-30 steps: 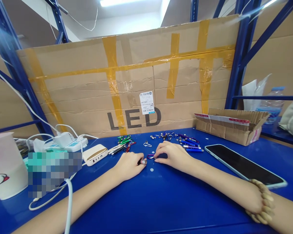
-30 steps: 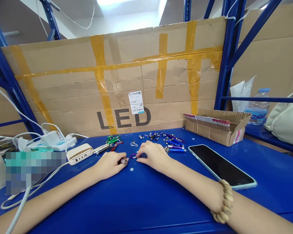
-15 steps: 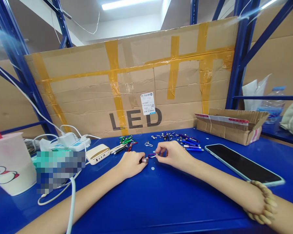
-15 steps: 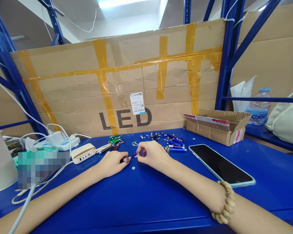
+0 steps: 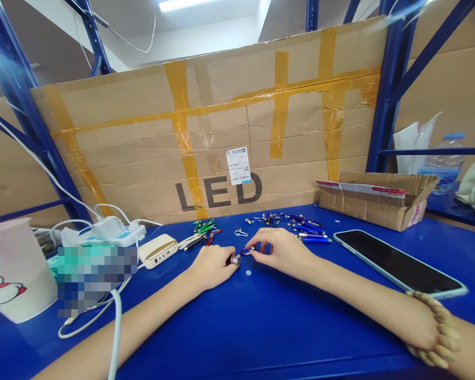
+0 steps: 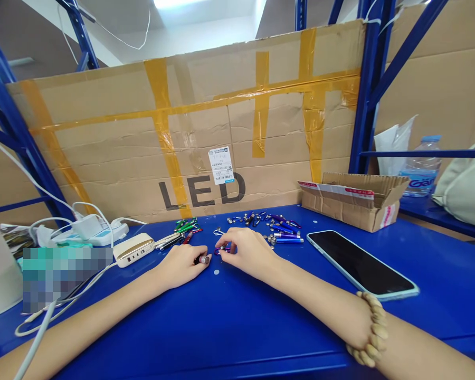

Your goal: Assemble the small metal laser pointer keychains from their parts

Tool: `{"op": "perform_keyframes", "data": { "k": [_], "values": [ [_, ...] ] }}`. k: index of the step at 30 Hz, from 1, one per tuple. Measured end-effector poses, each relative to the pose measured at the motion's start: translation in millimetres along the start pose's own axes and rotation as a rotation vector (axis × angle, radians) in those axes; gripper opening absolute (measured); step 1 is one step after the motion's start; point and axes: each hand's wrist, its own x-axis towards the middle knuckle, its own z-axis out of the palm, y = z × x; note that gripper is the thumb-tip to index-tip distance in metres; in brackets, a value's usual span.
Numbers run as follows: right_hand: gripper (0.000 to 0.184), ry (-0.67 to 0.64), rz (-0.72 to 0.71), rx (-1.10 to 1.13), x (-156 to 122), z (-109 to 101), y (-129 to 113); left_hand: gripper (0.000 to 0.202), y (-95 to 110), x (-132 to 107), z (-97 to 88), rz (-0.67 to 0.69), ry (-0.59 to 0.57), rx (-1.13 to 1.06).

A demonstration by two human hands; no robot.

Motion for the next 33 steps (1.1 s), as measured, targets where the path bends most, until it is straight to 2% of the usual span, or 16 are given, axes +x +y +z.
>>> {"op": "perform_keyframes", "data": {
  "k": [6,22,33],
  "values": [
    [0.021,-0.008,-0.033,-0.002,0.7,1.5,1.6,0.021,0.5,1.2,0.7,-0.020,-0.001,0.007],
    [0.016,-0.028,0.004,-0.071,-1.1,-0.4,-3.8,0.022,-0.5,2.0,0.7,-0.011,0.001,0.004],
    [0.019,-0.046,0.038,-0.059,-1.2,-2.1,-6.8,0.022,-0.9,2.0,1.3,-0.014,0.000,0.015]
  ]
}}
